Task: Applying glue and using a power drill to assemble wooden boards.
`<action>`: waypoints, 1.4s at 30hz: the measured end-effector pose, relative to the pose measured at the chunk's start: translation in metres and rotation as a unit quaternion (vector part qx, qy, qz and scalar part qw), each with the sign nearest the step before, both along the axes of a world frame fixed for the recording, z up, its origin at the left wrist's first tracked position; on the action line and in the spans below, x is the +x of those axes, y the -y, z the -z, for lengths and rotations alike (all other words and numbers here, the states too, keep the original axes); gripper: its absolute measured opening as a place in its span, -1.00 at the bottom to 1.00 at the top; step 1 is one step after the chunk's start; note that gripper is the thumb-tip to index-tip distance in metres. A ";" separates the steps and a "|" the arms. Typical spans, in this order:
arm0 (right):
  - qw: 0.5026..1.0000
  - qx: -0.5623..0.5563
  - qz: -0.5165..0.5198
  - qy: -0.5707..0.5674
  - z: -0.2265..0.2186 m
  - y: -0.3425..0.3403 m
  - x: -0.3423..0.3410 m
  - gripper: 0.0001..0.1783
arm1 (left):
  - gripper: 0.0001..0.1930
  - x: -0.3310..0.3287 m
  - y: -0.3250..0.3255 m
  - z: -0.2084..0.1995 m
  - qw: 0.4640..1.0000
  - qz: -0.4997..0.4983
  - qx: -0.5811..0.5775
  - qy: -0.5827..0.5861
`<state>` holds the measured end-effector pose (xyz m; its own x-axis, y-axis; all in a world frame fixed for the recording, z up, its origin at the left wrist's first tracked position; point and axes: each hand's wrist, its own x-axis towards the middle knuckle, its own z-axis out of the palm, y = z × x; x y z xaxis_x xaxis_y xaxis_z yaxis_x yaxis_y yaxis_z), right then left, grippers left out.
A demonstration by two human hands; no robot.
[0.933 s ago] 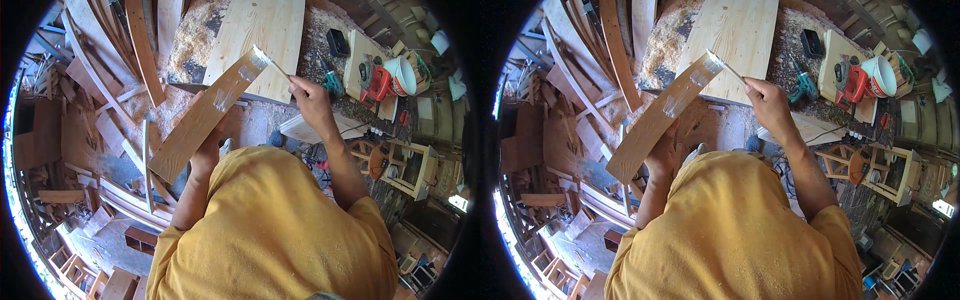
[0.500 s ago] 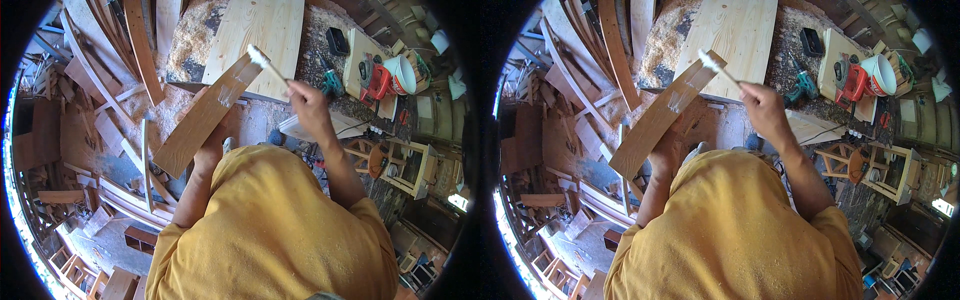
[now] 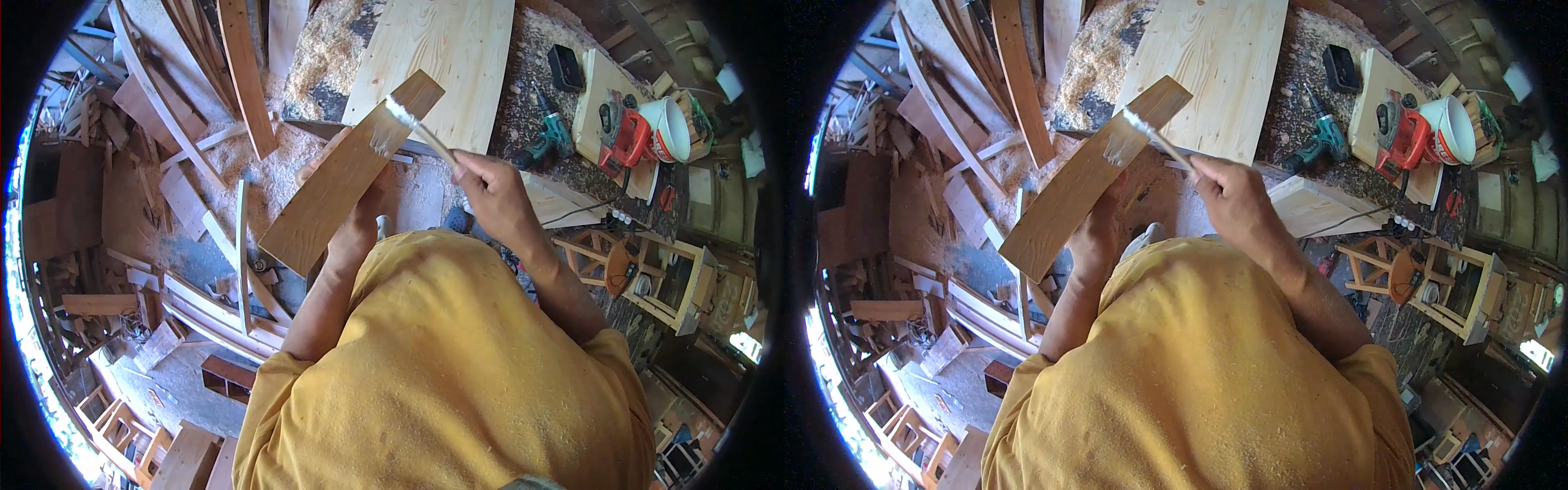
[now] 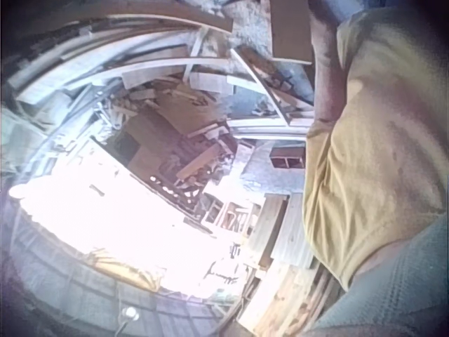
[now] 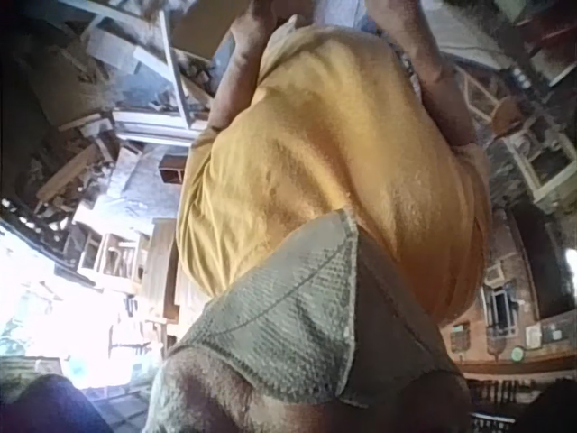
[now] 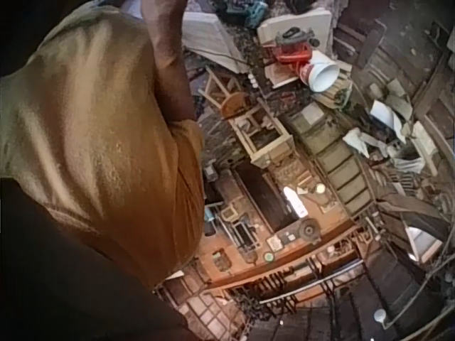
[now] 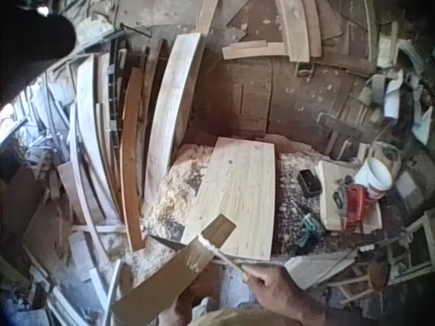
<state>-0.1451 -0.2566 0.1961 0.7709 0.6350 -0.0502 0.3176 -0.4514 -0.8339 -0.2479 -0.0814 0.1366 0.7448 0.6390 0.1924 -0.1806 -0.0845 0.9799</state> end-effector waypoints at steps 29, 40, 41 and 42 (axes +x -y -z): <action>0.995 0.032 -0.098 -0.009 -0.024 -0.015 -0.024 -0.75 | -0.71 0.009 -0.013 0.036 0.956 -0.054 0.264 -0.118; 0.980 0.091 -0.179 0.001 -0.029 -0.028 -0.043 -0.76 | -0.64 0.026 -0.008 0.056 0.985 -0.072 0.144 -0.053; 0.979 0.092 -0.181 0.000 -0.028 -0.028 -0.042 -0.76 | -0.64 0.025 -0.010 0.061 0.983 -0.065 0.151 -0.077; 0.983 0.076 -0.166 0.015 -0.028 -0.029 -0.042 -0.75 | -0.63 0.024 -0.012 0.066 0.981 -0.057 0.158 -0.101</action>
